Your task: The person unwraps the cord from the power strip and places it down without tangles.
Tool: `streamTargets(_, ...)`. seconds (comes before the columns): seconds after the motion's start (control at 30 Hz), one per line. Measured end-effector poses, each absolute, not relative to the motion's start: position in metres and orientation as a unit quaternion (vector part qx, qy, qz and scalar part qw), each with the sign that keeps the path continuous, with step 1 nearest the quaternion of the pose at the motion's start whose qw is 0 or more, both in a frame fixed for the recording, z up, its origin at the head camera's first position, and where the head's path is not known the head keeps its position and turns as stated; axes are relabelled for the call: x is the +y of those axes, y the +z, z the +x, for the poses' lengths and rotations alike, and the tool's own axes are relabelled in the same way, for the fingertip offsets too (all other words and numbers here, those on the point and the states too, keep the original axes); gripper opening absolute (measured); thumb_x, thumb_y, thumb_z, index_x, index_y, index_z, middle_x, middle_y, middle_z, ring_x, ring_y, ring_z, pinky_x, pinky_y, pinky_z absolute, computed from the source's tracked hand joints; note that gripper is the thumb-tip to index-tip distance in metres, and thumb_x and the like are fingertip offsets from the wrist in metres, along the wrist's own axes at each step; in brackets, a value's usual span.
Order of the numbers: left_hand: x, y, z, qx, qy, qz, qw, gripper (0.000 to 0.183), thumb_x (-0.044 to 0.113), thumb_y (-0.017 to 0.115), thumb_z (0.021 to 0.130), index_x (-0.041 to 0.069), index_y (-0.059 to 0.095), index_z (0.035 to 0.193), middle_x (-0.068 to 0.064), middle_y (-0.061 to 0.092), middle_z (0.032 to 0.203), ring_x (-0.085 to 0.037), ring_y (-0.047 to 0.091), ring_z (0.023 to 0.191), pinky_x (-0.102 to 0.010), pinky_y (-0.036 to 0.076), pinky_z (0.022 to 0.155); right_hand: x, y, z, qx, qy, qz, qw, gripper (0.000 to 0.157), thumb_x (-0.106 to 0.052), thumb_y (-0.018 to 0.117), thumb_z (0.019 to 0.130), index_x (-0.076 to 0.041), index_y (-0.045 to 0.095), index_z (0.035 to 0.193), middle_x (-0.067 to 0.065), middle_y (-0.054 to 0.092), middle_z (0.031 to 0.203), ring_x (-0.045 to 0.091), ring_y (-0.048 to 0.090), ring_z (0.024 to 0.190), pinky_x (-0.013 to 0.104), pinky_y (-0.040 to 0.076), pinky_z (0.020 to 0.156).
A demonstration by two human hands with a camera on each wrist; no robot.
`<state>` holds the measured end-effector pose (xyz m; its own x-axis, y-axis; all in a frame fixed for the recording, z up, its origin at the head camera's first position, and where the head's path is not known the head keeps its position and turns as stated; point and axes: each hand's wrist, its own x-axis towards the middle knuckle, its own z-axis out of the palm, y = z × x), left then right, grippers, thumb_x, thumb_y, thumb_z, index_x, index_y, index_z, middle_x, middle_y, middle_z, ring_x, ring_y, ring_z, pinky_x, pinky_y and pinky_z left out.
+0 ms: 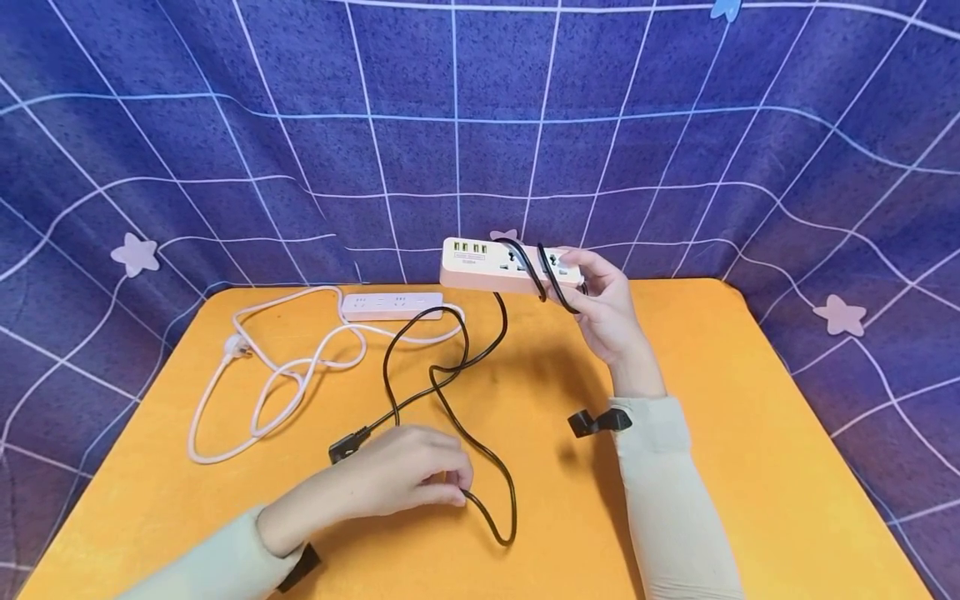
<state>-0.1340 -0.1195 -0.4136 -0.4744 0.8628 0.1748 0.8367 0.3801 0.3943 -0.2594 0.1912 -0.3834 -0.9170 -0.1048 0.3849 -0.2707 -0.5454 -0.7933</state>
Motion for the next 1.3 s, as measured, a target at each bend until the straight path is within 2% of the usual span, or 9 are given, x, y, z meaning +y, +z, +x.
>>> streamTargets(0.3,-0.127,-0.407,-0.135,0.795,0.263,0.543,0.061,0.015,0.037,0.083,0.09,0.033,0.07,0.093,0.024,0.058,0.084,0.008,0.05,0.072,-0.006,0.038,0.068,0.19,-0.382,-0.258,-0.478,0.854,0.197,0.048,0.048,0.026,0.06,0.088,-0.014,0.078,0.106,0.007,0.067,0.127,0.017,0.066,0.102,0.025,0.062,0.08)
streamTargets(0.53,-0.126,-0.415,-0.13,0.793,0.208,0.56,0.118,0.016,0.042,0.083,0.088,0.032,0.07,0.089,0.025,0.056,0.08,0.012,0.048,0.076,-0.008,0.041,0.076,0.191,-0.384,-0.259,-0.479,0.855,0.197,0.046,0.047,0.025,0.061,0.088,-0.014,0.078,0.107,0.007,0.065,0.128,0.017,0.067,0.103,0.025,0.062,0.081)
streamTargets(0.63,-0.124,-0.421,-0.128,0.802,0.162,0.56,0.128,0.018,0.044,0.082,0.086,0.033,0.068,0.086,0.026,0.054,0.079,0.012,0.047,0.076,-0.012,0.042,0.074,0.191,-0.384,-0.259,-0.477,0.855,0.199,0.046,0.046,0.024,0.062,0.088,-0.014,0.078,0.107,0.007,0.066,0.128,0.018,0.067,0.103,0.025,0.062,0.081)
streamTargets(0.9,-0.116,-0.425,-0.131,0.843,0.086,0.523,0.092,0.023,0.045,0.085,0.082,0.034,0.065,0.082,0.027,0.052,0.076,0.007,0.049,0.077,-0.02,0.046,0.073,0.191,-0.384,-0.258,-0.472,0.856,0.206,0.047,0.044,0.024,0.064,0.089,-0.013,0.078,0.108,0.007,0.066,0.13,0.018,0.067,0.102,0.025,0.062,0.08)
streamTargets(1.13,-0.117,-0.428,-0.132,0.833,0.123,0.523,0.135,0.026,0.05,0.085,0.078,0.034,0.065,0.082,0.025,0.051,0.074,0.01,0.045,0.072,-0.015,0.042,0.07,0.192,-0.385,-0.258,-0.472,0.856,0.205,0.047,0.044,0.023,0.064,0.089,-0.014,0.078,0.108,0.008,0.066,0.129,0.018,0.065,0.101,0.025,0.061,0.08)
streamTargets(1.3,-0.124,-0.417,-0.142,0.825,0.18,0.514,0.15,0.027,0.054,0.086,0.078,0.034,0.071,0.088,0.026,0.056,0.077,0.01,0.051,0.072,-0.013,0.042,0.07,0.192,-0.384,-0.258,-0.477,0.853,0.204,0.05,0.044,0.023,0.064,0.089,-0.015,0.078,0.107,0.007,0.067,0.128,0.017,0.066,0.101,0.024,0.061,0.08)
